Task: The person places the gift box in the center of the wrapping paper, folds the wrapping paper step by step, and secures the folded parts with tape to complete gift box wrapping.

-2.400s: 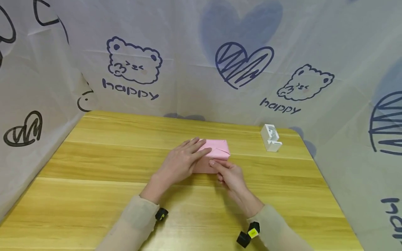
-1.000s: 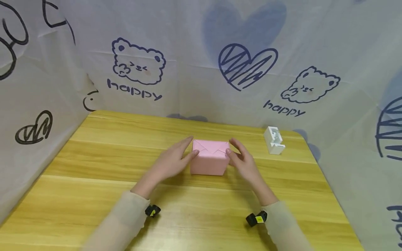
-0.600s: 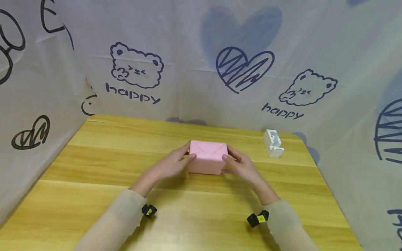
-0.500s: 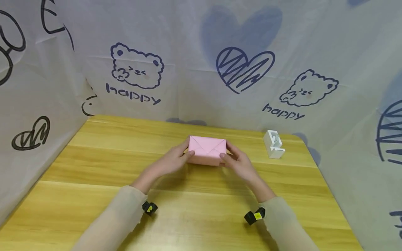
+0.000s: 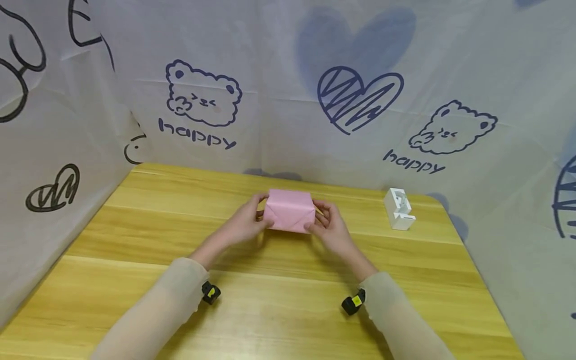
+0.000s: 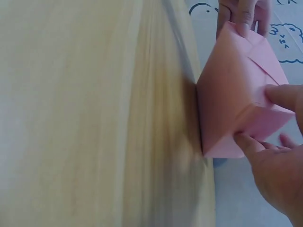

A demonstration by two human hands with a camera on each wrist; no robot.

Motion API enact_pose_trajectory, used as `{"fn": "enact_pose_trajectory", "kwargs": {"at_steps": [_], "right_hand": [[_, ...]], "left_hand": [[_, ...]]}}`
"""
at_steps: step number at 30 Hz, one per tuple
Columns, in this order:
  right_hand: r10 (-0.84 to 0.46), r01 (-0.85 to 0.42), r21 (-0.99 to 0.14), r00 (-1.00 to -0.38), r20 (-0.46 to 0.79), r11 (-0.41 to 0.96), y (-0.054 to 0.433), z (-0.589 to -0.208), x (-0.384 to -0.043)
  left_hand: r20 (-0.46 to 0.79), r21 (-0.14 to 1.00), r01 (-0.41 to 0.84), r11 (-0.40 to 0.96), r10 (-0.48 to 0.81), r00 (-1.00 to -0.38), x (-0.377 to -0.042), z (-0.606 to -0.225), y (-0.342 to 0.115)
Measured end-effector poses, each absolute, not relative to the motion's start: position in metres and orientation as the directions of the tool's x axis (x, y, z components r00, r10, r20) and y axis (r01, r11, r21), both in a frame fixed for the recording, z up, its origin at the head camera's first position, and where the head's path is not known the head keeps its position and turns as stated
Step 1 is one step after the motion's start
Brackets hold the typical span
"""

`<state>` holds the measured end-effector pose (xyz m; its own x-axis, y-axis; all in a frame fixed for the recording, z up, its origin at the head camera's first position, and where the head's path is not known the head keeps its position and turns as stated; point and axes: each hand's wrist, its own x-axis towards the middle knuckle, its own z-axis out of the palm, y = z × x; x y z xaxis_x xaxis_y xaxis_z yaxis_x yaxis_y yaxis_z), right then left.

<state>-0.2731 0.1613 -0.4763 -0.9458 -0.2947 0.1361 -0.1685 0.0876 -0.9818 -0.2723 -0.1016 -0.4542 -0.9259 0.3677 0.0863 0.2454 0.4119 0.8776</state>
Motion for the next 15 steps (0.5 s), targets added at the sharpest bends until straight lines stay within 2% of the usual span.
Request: {"fn": "enact_pose_trajectory", "kwargs": {"at_steps": [3, 7, 11, 15], "right_hand": [[-0.33, -0.189, -0.957, -0.938, 0.109, 0.221, 0.164, -0.477, -0.269], [-0.381, -0.215, -0.918, -0.921, 0.077, 0.334, 0.169, -0.479, -0.261], [-0.399, -0.227, -0.902, -0.914, 0.067, 0.368, 0.17, -0.481, -0.254], [-0.387, -0.221, -0.91, -0.919, 0.073, 0.352, 0.171, -0.482, -0.254]], "left_hand": [[0.084, 0.822, 0.297, 0.486, 0.412, -0.907, -0.269, -0.458, -0.106], [0.071, 0.73, 0.39, 0.562, 0.505, -0.86, -0.263, -0.466, -0.108], [0.088, 0.69, 0.447, 0.569, 0.548, -0.832, -0.259, -0.471, -0.108], [0.088, 0.706, 0.432, 0.561, 0.536, -0.839, -0.259, -0.473, -0.108]]}}
